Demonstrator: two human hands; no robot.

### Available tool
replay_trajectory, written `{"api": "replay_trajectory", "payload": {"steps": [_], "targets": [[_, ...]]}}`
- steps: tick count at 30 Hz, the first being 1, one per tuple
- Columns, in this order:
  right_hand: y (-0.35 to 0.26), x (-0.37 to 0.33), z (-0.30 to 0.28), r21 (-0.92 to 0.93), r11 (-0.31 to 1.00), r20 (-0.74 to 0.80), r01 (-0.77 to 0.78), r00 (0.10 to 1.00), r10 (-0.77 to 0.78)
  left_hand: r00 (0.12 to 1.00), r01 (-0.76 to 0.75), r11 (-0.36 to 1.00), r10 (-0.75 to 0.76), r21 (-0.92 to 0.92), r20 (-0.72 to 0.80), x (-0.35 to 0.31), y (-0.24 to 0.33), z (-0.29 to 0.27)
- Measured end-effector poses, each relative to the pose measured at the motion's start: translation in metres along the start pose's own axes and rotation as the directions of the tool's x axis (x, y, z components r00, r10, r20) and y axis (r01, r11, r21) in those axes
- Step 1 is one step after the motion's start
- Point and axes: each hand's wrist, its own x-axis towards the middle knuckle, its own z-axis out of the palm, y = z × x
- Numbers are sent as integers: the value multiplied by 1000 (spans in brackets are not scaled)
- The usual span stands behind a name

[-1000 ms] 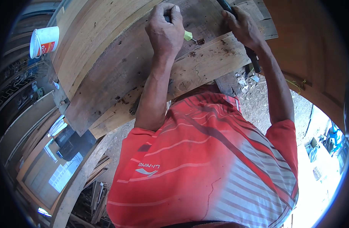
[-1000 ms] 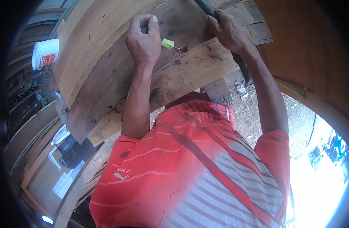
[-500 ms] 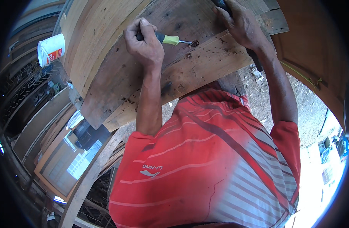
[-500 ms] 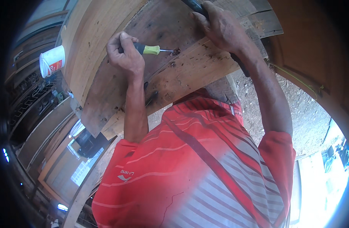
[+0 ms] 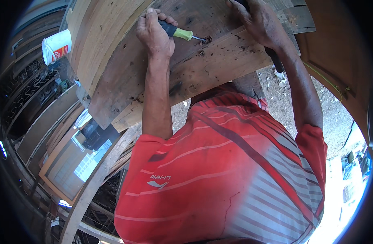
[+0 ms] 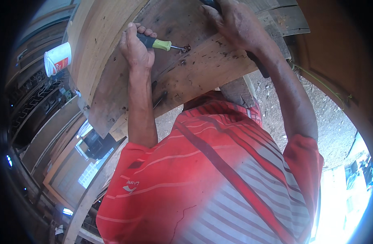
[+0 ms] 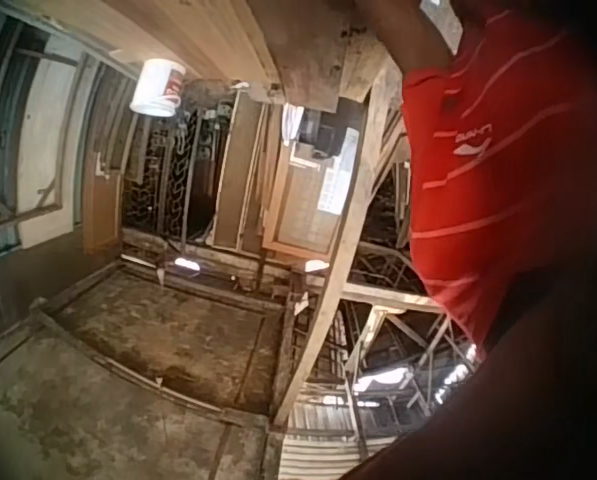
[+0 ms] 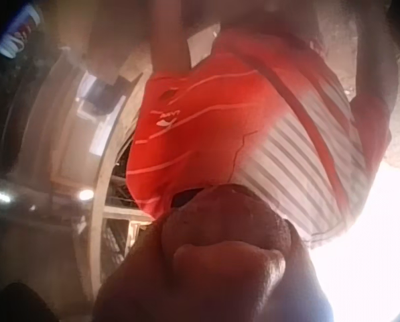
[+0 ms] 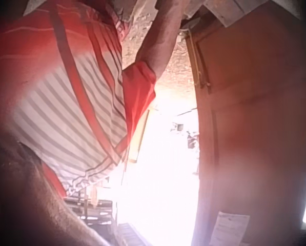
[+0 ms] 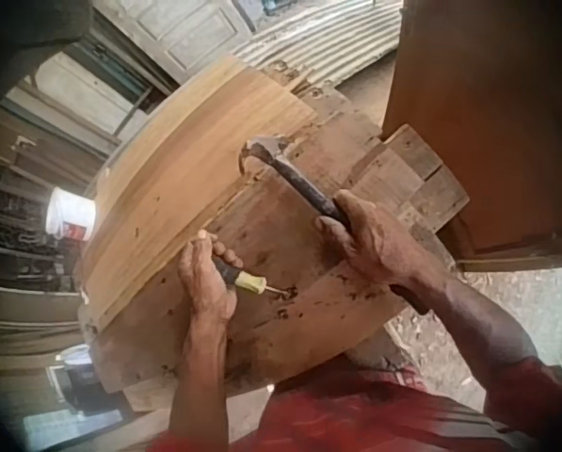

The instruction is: The person positions wooden boards on a table, then extracts embedded nails from a board using a screwdriver, a hammer, and pliers.

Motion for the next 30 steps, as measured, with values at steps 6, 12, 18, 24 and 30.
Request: {"api": "replay_trajectory", "payload": {"steps": [6, 12, 18, 24, 30], "targets": [[5, -2, 4, -41, 999, -58, 28, 998, -31, 947, 195, 977, -164, -89, 277, -24, 9, 13], [-6, -10, 11, -97, 995, -157, -17, 988, 1, 938, -293, 956, 294, -29, 182, -8, 26, 5], [-23, -10, 18, -231, 964, -127, -129, 987, 102, 978, -131, 755, -8, 643, 209, -5, 59, -47], [-8, -9, 32, -430, 901, -67, -54, 997, 28, 916, -400, 200, 110, 894, 385, -11, 55, -104], [-33, -23, 40, -510, 859, -58, -39, 998, 11, 915, -402, 350, 197, 846, 353, -42, 53, -109]]}}
